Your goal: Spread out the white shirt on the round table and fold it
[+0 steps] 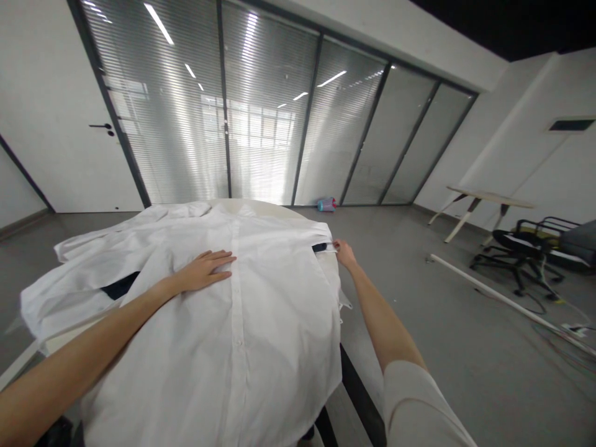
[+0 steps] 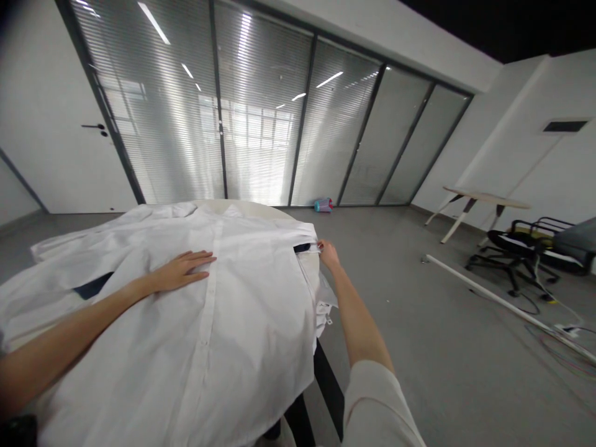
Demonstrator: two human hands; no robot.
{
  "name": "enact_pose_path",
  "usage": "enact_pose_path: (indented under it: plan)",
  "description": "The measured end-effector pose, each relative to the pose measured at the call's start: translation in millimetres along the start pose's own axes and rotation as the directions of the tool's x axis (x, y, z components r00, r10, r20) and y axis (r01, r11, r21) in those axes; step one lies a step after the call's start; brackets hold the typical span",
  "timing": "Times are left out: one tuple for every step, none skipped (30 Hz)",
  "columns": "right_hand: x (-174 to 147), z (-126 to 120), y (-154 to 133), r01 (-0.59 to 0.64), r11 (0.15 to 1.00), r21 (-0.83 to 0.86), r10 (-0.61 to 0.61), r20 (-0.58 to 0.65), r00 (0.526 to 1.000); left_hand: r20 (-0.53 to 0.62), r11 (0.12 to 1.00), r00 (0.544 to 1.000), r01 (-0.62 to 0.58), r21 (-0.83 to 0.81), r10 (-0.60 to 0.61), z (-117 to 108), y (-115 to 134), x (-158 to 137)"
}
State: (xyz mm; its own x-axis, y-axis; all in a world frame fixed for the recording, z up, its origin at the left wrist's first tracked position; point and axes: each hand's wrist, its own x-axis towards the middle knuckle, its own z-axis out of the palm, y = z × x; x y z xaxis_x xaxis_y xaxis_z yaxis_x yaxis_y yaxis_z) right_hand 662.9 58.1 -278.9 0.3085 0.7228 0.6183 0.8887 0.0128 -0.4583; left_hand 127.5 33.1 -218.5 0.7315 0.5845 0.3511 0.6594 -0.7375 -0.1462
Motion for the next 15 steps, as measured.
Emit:
enact_pose_path:
  plan:
    - [1,3,-1,0.001,1.000,0.017,-0.001,-0.006,1.000,-0.002,1.000,1.000,-0.001,-0.003,0.001,0,0,0]
    - [3,6,-3,-0.001,0.999,0.033,0.001,-0.009,1.000,-0.004,1.000,1.000,0.001,-0.005,-0.001,0,0,0]
    - [3,9,-4,-0.005,0.999,0.049,0.005,-0.011,1.000,-0.006,1.000,1.000,0.003,-0.006,-0.003,0,1,0]
    - [3,12,-5,-0.010,0.998,0.065,0.011,-0.012,1.000,-0.007,1.000,1.000,0.005,-0.006,-0.005,-1,1,0]
    - [3,14,-6,-0.017,0.997,0.081,0.019,-0.013,1.000,-0.008,1.000,1.000,0.007,-0.007,-0.007,-1,1,-1]
    - [3,17,-7,-0.026,0.995,0.094,0.028,-0.014,1.000,-0.008,1.000,1.000,0.008,-0.008,-0.008,-1,2,-1]
    - [2,19,-7,-0.037,0.994,0.106,0.039,-0.017,0.999,-0.008,1.000,1.000,0.008,-0.009,-0.008,-1,2,-1]
    - [1,21,-8,-0.049,0.992,0.116,0.052,-0.020,0.998,-0.008,1.000,1.000,0.007,-0.010,-0.007,-1,2,-1]
    - [0,22,-9,-0.062,0.990,0.125,0.065,-0.023,0.998,-0.009,1.000,1.000,0.005,-0.012,-0.006,-2,3,-1]
    - [-1,23,-9,-0.072,0.988,0.133,0.076,-0.026,0.997,-0.010,1.000,1.000,0.004,-0.014,-0.004,-2,3,-1]
    - [-2,23,-10,-0.079,0.987,0.142,0.084,-0.028,0.996,-0.010,1.000,1.000,0.003,-0.015,-0.004,-2,3,-1]
    - [-3,23,-11,-0.083,0.985,0.151,0.089,-0.030,0.996,-0.010,1.000,1.000,0.003,-0.016,-0.003,-2,3,-2]
    - [-5,23,-12,-0.085,0.984,0.159,0.091,-0.032,0.995,-0.010,1.000,1.000,0.003,-0.016,-0.003,-2,3,-2]
    - [-6,21,-12,-0.084,0.983,0.166,0.091,-0.035,0.995,-0.010,1.000,1.000,0.003,-0.017,-0.003,-2,3,-2]
    - [-7,20,-13,-0.082,0.982,0.173,0.090,-0.039,0.995,-0.010,1.000,1.000,0.004,-0.018,-0.004,-2,3,-2]
